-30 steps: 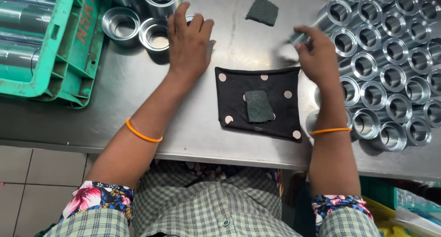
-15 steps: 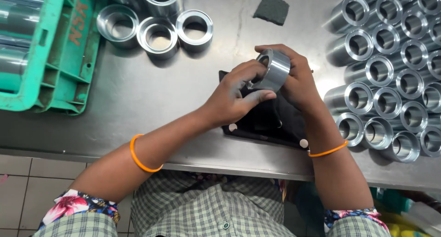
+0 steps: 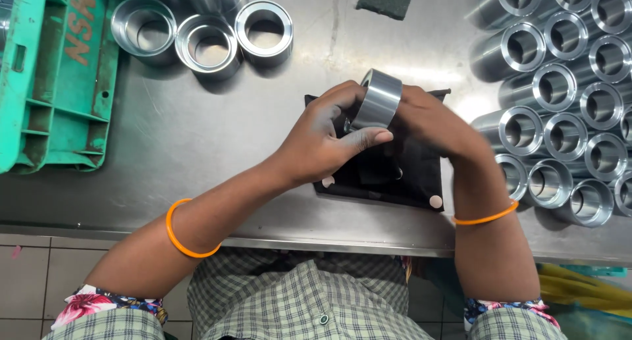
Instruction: Cleaning and inspecting circular metal components using a cloth on a workstation.
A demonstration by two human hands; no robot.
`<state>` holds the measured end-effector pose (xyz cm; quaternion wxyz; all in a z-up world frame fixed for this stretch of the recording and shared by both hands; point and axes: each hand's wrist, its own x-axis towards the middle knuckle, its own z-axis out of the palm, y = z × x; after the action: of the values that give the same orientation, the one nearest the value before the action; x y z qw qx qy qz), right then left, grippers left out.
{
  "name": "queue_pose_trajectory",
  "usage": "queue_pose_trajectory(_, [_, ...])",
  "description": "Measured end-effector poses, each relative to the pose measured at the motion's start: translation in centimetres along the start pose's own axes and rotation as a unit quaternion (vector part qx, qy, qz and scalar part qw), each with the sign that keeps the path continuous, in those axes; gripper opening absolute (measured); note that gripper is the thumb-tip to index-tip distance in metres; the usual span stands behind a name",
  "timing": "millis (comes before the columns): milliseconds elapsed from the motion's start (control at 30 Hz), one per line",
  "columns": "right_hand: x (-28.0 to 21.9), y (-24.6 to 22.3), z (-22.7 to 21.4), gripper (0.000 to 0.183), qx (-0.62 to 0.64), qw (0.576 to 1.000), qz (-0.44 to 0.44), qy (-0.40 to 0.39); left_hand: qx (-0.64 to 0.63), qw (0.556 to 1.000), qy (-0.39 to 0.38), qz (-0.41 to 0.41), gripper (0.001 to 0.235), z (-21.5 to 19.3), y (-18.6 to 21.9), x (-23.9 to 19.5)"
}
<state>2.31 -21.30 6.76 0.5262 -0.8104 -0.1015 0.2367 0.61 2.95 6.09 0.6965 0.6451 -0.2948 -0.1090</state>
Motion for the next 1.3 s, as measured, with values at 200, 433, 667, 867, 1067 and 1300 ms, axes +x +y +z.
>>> queue_pose_trajectory(200, [-1.0, -1.8, -1.6, 0.030, -0.154, 0.978, 0.111, -0.087, -0.030, 0.994, -0.021, -0.108, 0.045, 0.6, -1.3, -0.1])
queue_pose_trajectory(433, [-0.6, -1.3, 1.8, 0.070, -0.366, 0.914, -0.132, -0.114, 0.021, 0.993, 0.034, -0.111, 0.040, 0.1, -2.1, 0.1])
queue_pose_trajectory(667, [-1.4, -3.0, -1.3, 0.044, -0.284, 0.944, 0.000, -0.168, -0.039, 0.985, 0.046, -0.161, 0.037, -0.2, -2.2, 0.3])
queue_pose_trajectory(867, [-0.6, 1.4, -5.2, 0.019, 0.070, 0.996, -0.028, 0.038, 0.000, 0.980, 0.009, -0.197, 0.042, 1.1, -1.7, -0.3])
queue_pose_trajectory(1067, [3.7, 3.6, 0.1, 0.021, 0.290, 0.927, -0.228, 0.067, 0.053, 0.980, -0.050, -0.184, 0.044, 1.2, -2.4, -0.4])
queue_pose_trajectory(1300, [4.9, 2.4, 2.7, 0.038, 0.031, 0.979, -0.177, 0.100, 0.116, 0.972, -0.163, -0.121, 0.063, 1.4, -4.0, -0.2])
